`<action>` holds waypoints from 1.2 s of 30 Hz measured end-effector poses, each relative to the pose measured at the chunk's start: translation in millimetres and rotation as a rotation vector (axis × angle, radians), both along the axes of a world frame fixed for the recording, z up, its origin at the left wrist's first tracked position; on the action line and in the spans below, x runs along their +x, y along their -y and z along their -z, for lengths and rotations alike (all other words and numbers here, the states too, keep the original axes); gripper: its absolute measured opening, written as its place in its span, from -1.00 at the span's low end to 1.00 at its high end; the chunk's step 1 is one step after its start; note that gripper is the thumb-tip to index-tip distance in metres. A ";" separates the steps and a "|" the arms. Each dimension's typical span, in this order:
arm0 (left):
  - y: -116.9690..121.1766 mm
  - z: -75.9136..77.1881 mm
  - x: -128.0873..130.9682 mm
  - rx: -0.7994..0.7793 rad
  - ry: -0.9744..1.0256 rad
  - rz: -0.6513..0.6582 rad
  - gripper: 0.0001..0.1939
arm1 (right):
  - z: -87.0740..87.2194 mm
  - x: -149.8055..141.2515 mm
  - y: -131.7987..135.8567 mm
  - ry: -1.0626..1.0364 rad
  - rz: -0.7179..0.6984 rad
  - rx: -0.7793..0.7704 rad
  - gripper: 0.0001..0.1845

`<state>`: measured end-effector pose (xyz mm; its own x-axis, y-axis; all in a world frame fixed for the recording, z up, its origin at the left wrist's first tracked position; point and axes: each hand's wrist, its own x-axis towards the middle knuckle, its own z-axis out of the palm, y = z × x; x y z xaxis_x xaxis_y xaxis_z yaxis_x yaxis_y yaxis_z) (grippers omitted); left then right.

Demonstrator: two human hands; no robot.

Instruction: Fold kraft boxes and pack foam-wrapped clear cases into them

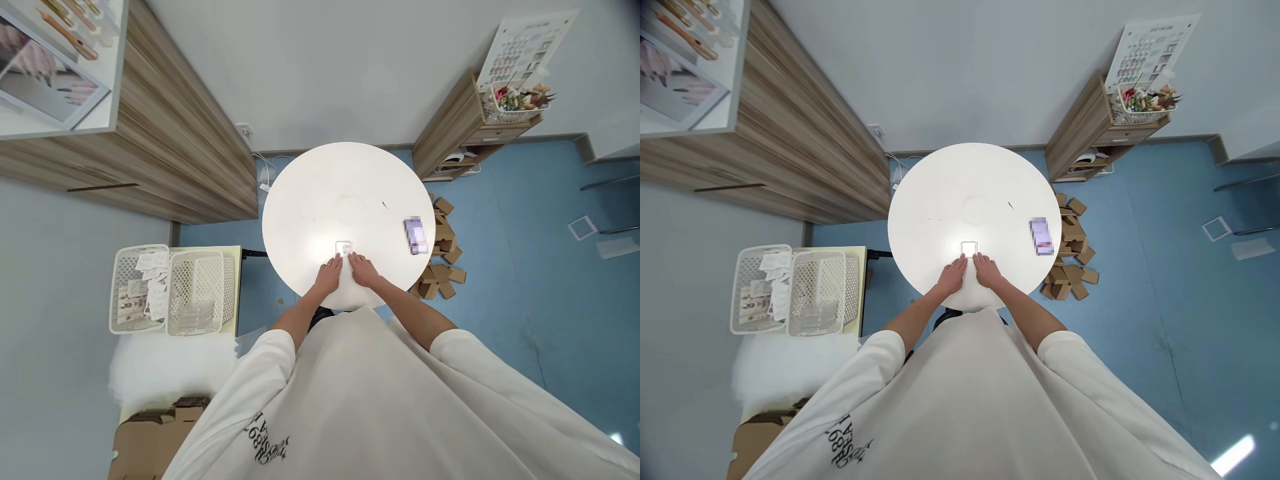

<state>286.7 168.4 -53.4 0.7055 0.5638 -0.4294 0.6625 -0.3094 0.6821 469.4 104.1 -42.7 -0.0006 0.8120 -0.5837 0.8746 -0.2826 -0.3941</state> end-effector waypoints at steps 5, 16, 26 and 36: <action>-5.3 -2.3 -7.9 0.054 -0.043 -0.009 -0.19 | 0.8 -12.3 -12.5 0.018 -0.037 0.011 -0.13; -28.9 -7.3 -52.2 0.040 -0.067 -0.096 -0.19 | 0.6 -64.0 -48.9 0.006 -0.034 -0.024 -0.07; -53.7 -5.7 -92.8 0.230 -0.287 0.136 -0.11 | -8.0 -107.3 -75.4 0.103 -0.106 -0.114 -0.05; -26.2 -7.6 -117.3 0.153 -0.309 0.087 -0.04 | -14.9 -115.6 -26.6 0.002 -0.037 -0.174 0.01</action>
